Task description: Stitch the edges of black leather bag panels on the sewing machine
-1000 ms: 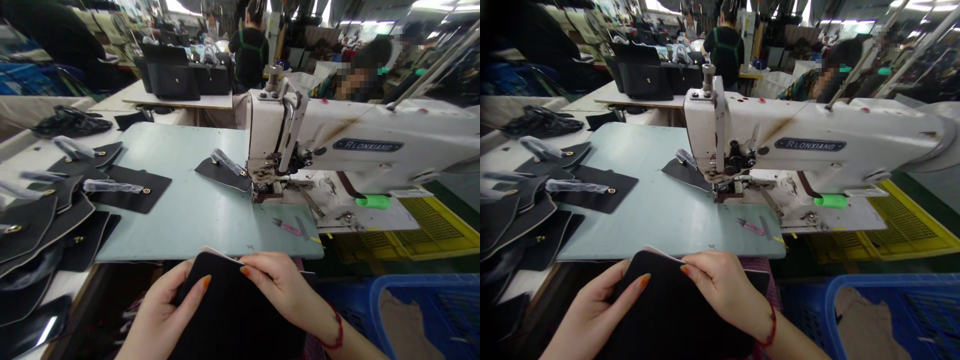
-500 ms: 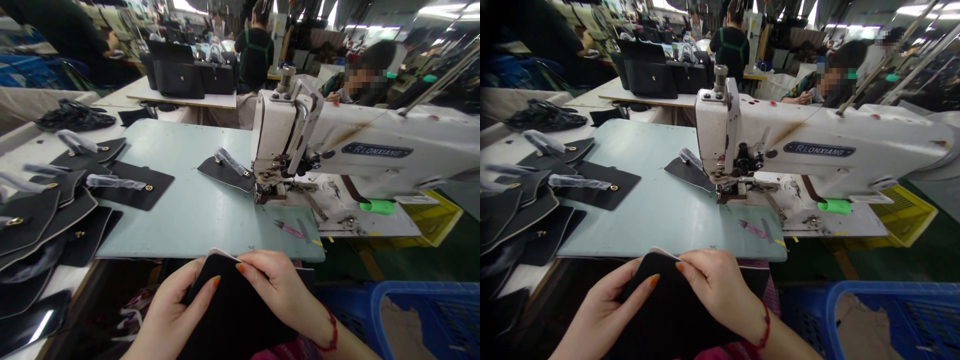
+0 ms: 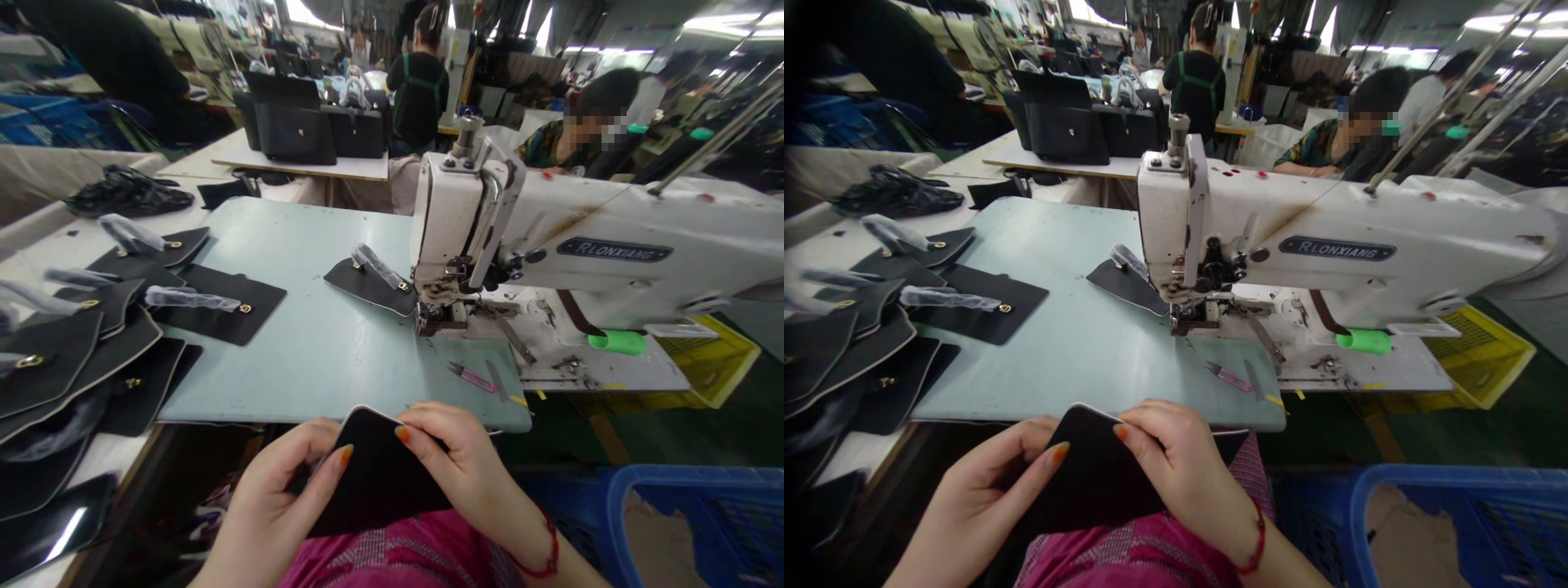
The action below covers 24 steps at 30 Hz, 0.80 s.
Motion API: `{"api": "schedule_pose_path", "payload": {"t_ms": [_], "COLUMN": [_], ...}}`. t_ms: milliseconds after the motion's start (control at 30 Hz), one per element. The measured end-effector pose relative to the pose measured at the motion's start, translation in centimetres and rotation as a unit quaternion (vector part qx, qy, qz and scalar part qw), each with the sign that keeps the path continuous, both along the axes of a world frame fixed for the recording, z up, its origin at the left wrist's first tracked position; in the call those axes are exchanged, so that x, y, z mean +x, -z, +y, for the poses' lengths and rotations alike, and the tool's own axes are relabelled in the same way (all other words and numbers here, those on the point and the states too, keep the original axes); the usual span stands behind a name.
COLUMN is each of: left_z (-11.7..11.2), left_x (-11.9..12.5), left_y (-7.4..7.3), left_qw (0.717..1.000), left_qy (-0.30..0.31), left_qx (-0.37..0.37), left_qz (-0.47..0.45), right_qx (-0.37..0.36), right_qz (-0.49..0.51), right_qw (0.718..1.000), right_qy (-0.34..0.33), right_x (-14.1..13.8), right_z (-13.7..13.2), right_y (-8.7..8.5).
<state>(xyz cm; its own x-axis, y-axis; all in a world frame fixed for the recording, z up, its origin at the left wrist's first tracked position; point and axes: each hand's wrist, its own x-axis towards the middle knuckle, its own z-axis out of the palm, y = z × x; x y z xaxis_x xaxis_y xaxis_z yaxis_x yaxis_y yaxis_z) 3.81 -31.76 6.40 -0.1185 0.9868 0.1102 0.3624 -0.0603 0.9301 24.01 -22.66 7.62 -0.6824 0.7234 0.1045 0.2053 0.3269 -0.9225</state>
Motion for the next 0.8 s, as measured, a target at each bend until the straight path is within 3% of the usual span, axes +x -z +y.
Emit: {"api": "schedule_pose_path", "payload": {"t_ms": [800], "left_z": [0.7], "left_x": [1.7], "left_y": [-0.1], "left_qw": [0.992], "left_qy": [0.039], "left_qx": [0.09], "left_qz": [0.085], "right_qx": [0.027], "right_qz": [0.094], "right_qw": [0.995], "right_qy": [0.027], "right_x": [-2.0], "right_z": [-0.3], "right_y": [-0.1]}}
